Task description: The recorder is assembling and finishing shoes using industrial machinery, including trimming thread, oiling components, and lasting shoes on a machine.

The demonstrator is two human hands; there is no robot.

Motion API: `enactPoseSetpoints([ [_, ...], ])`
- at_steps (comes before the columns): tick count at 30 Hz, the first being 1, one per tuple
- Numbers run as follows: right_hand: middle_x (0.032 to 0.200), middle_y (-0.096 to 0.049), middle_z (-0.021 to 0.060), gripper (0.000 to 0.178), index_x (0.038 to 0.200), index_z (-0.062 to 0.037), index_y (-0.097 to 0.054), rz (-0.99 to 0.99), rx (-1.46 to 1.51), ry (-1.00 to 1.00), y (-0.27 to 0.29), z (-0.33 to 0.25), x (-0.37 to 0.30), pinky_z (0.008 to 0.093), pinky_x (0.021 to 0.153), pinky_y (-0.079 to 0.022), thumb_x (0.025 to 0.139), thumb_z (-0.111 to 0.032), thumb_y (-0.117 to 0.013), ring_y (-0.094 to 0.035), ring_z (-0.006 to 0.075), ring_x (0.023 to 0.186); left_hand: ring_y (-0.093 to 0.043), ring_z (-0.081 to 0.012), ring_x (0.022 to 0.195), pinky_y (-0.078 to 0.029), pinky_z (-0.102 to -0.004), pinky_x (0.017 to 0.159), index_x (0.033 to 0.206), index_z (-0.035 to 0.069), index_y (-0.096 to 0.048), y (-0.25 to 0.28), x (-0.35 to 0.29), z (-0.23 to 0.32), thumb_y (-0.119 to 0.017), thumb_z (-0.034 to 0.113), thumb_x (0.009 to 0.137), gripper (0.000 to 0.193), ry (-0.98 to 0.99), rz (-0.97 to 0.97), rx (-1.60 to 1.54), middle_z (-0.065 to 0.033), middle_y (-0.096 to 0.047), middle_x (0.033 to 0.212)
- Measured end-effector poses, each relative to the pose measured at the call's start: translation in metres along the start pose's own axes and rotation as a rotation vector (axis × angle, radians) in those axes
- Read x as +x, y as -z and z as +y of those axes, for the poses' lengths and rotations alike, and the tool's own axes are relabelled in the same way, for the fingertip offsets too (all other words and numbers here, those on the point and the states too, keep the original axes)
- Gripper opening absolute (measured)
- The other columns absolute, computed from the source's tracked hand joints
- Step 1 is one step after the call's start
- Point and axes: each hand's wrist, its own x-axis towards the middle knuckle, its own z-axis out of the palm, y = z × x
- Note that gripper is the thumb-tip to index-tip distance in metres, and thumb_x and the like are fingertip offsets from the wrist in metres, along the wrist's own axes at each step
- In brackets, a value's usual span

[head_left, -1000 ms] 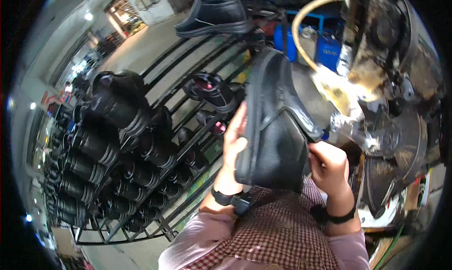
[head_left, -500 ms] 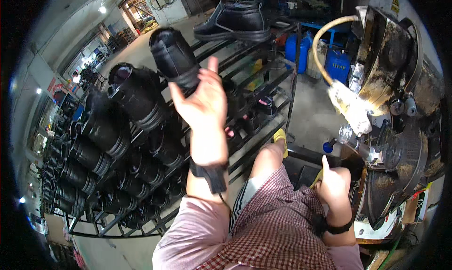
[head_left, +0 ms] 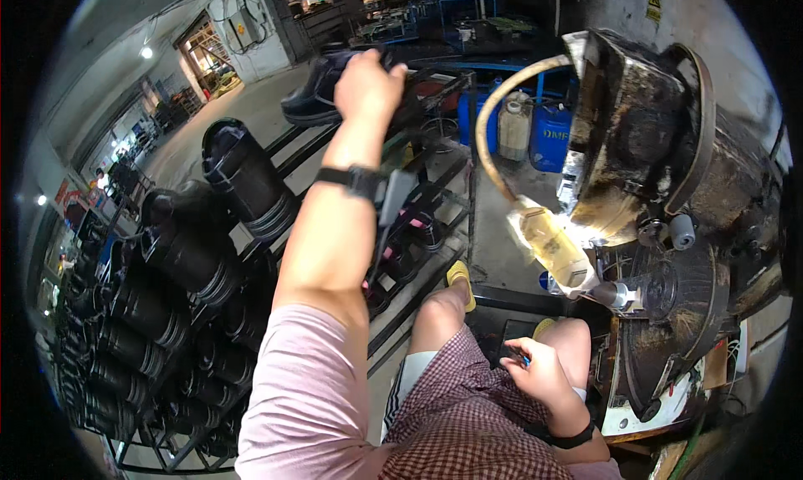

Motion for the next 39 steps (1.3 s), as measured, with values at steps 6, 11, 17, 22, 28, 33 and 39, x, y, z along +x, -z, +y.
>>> enactPoseSetpoints([
  [6,0.080,-0.067,0.0107,0.016,0.092,0.0023,-0.066,-0.133,0.239,-0.096,0.017,-0.012,0.001,0.0275,0.068,-0.050,0.086,-0.012,-0.065,-0.061,0.0122,0.073,-0.053,-0.0287,0.052,-0.043,-0.0369,0.050,0.061,0.003,-0.056,0.061,-0.123,-0.018,-0.079,0.030,0.070,0.036,-0.247,0.114,-0.436,-0.0102,-0.051,0.058],
  [11,0.088,-0.066,0.0087,0.031,0.096,0.0035,-0.061,-0.059,0.812,-0.148,0.000,-0.031,0.019,0.0217,0.056,-0.046,0.099,-0.025,-0.047,-0.060,0.0115,0.060,-0.038,-0.0176,0.042,-0.029,-0.0295,0.039,0.047,0.014,-0.039,0.120,-0.202,-0.008,-0.085,0.027,0.055,0.049,-0.870,-0.049,-0.402,-0.0017,-0.035,0.049],
  [17,0.067,-0.044,-0.0053,0.025,0.072,-0.0092,-0.049,0.017,0.706,-0.124,-0.028,-0.023,0.027,0.0231,0.051,-0.033,0.074,-0.017,-0.073,-0.037,0.0045,0.058,-0.037,-0.0171,0.045,-0.031,-0.0278,0.041,0.050,0.012,-0.039,0.119,-0.280,0.014,-0.085,0.028,0.056,0.049,-0.922,-0.407,-0.653,-0.0014,-0.037,0.053],
  [22,0.066,-0.039,-0.0068,0.028,0.068,-0.0110,-0.039,0.113,0.840,-0.132,-0.018,-0.007,0.005,0.0234,0.055,-0.036,0.069,-0.003,-0.066,-0.037,0.0045,0.061,-0.050,-0.0318,0.118,-0.039,-0.0461,0.101,0.118,0.003,-0.060,0.106,-0.312,-0.011,-0.061,0.024,0.083,0.041,-0.246,-0.446,-1.018,-0.0209,-0.053,0.127],
  [28,0.071,-0.052,-0.0029,0.017,0.081,-0.0083,-0.054,0.024,1.026,-0.172,-0.015,0.003,0.003,0.0211,0.059,-0.040,0.076,-0.007,-0.070,-0.049,0.0052,0.066,-0.032,-0.0344,0.136,-0.026,-0.0495,0.113,0.151,0.016,-0.017,0.082,-0.393,-0.012,-0.052,0.037,0.084,0.078,1.220,-0.686,-2.213,-0.0151,-0.026,0.152],
  [33,0.073,-0.065,0.0073,0.019,0.084,-0.0044,-0.057,0.531,0.994,0.038,0.030,-0.003,0.034,0.0213,0.049,-0.043,0.093,-0.021,-0.059,-0.063,0.0133,0.057,-0.032,-0.0396,0.133,-0.033,-0.0557,0.107,0.152,0.022,-0.007,0.083,-0.347,0.033,-0.054,0.037,0.081,0.087,0.710,-0.413,-1.877,-0.0186,-0.020,0.151],
  [39,0.072,-0.066,0.0050,0.039,0.086,-0.0053,-0.060,0.485,0.895,-0.218,0.089,0.026,0.066,0.0212,0.044,-0.036,0.095,-0.043,-0.052,-0.063,0.0120,0.059,-0.056,-0.0207,0.106,-0.046,-0.0322,0.090,0.128,-0.003,-0.048,0.055,-0.285,0.084,-0.061,0.021,0.089,0.048,0.567,-0.734,-1.617,-0.0105,-0.058,0.116],
])
